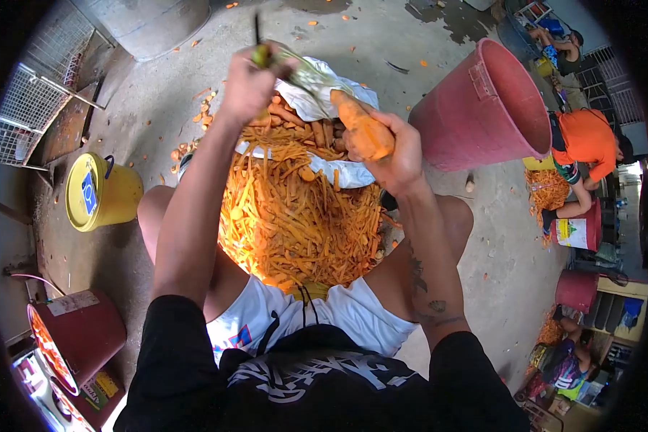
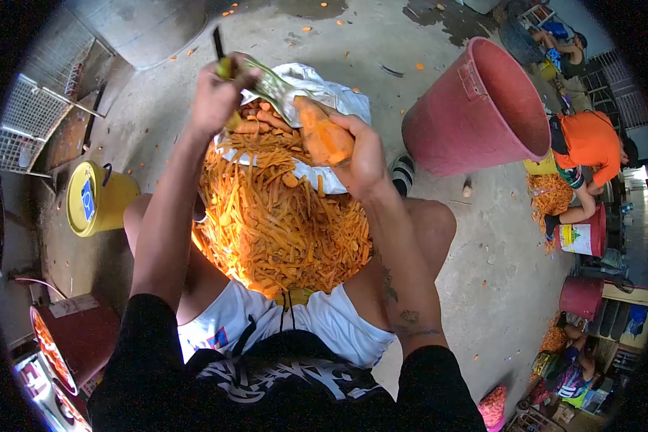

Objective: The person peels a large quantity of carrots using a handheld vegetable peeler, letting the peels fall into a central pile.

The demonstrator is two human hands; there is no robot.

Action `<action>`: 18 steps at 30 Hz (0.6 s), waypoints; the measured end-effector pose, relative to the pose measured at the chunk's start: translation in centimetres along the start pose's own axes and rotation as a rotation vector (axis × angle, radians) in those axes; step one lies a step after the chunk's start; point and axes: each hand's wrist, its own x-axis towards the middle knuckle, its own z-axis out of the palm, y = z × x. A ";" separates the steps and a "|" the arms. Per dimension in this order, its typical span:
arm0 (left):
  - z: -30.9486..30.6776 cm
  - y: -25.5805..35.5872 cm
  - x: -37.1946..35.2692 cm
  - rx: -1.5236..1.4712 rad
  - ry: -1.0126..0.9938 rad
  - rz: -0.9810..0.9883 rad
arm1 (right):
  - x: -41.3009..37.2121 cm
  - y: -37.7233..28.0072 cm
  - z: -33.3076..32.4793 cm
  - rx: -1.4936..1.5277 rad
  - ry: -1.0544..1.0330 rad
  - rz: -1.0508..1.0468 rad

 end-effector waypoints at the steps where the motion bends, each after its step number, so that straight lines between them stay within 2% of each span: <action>1: -1.0 -0.6 0.7 0.011 0.071 -0.032 | -0.2 -0.1 -0.3 -0.001 -0.003 -0.001; 2: -1.4 -1.3 0.9 -0.009 0.139 -0.086 | -0.3 -0.3 -0.5 0.008 -0.063 -0.002; 4: 1.0 0.8 -0.7 -0.032 0.150 -0.183 | -0.2 -0.7 -0.8 0.015 -0.121 -0.009; 5: 2.1 1.1 -1.8 0.083 -0.023 -0.144 | -0.1 -0.5 -0.9 -0.031 -0.023 -0.033; 6: 3.7 1.9 -3.1 0.073 -0.129 -0.049 | 0.0 -0.2 -0.9 -0.076 0.076 -0.053; 8: 4.1 2.4 -3.4 0.177 -0.155 0.109 | -0.3 -0.6 1.4 -0.081 0.139 -0.064; 10: 1.6 1.4 -1.3 -0.040 -0.071 -0.008 | -0.8 -0.4 1.9 -0.088 0.203 -0.069; 11: 0.0 -0.5 0.3 0.046 0.050 -0.055 | -0.8 -0.5 1.4 -0.071 0.120 -0.059; 12: -0.8 -0.1 0.4 0.067 0.084 -0.056 | -0.8 -0.5 0.9 -0.050 0.040 -0.051; 14: 0.3 -0.2 -0.3 0.023 0.118 -0.090 | -0.6 -0.8 -0.5 -0.066 0.006 -0.036; 16: 3.3 3.2 -3.2 0.036 -0.101 -0.015 | -0.7 -0.7 -0.6 -0.072 -0.011 -0.013; 18: 4.4 2.8 -4.0 0.036 -0.149 0.176 | -1.0 -0.9 1.0 -0.106 0.082 -0.069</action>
